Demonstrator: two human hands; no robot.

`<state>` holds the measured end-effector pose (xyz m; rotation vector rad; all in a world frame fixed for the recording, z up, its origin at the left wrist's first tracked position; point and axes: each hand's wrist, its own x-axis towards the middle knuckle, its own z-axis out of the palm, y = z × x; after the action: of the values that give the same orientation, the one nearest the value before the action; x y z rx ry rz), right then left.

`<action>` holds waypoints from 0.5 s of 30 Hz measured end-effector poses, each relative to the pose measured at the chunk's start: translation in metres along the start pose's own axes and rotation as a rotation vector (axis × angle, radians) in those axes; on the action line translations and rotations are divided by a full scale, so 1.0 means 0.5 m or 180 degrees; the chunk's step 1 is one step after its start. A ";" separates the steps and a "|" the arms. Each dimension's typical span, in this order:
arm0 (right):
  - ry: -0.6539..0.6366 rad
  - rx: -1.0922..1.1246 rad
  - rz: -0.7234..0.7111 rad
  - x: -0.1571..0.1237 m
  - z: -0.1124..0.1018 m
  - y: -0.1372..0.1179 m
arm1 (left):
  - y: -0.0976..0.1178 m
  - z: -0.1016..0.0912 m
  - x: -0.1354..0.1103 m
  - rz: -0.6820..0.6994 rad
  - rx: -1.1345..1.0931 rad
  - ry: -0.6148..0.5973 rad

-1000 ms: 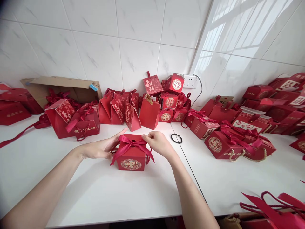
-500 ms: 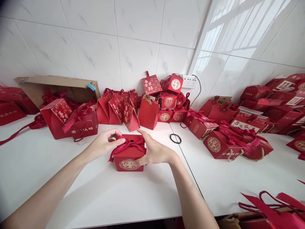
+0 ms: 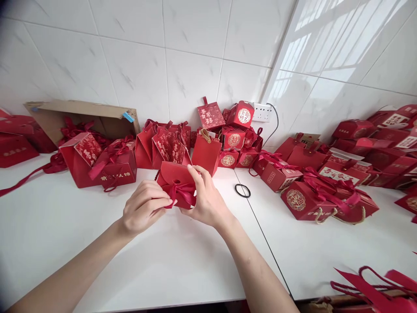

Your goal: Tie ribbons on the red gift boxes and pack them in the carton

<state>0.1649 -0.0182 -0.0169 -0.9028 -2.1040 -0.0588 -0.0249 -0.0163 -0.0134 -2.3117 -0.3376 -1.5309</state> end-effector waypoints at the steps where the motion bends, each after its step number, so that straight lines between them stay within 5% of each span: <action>1: 0.0053 -0.0040 -0.0072 0.000 0.000 0.000 | 0.002 0.000 0.002 -0.0126 -0.0095 0.0097; 6: 0.0190 -0.0217 -0.0409 0.002 -0.006 0.001 | -0.010 0.011 0.001 -0.2007 -0.0334 0.0867; 10: 0.0501 -0.0165 -0.0722 0.008 -0.021 0.008 | -0.048 0.023 -0.022 -0.3574 -0.0766 0.1006; 12: 0.0896 0.0113 -0.0349 0.008 -0.034 0.002 | -0.067 0.024 -0.034 -0.3983 -0.0919 0.1032; 15: 0.1573 0.1352 0.1163 -0.008 -0.060 -0.038 | -0.088 0.022 -0.046 -0.4265 -0.0989 0.0973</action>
<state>0.1749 -0.0445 0.0049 -0.8859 -1.4005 0.3136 -0.0413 0.0283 -0.0317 -1.9530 -1.9320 -2.5543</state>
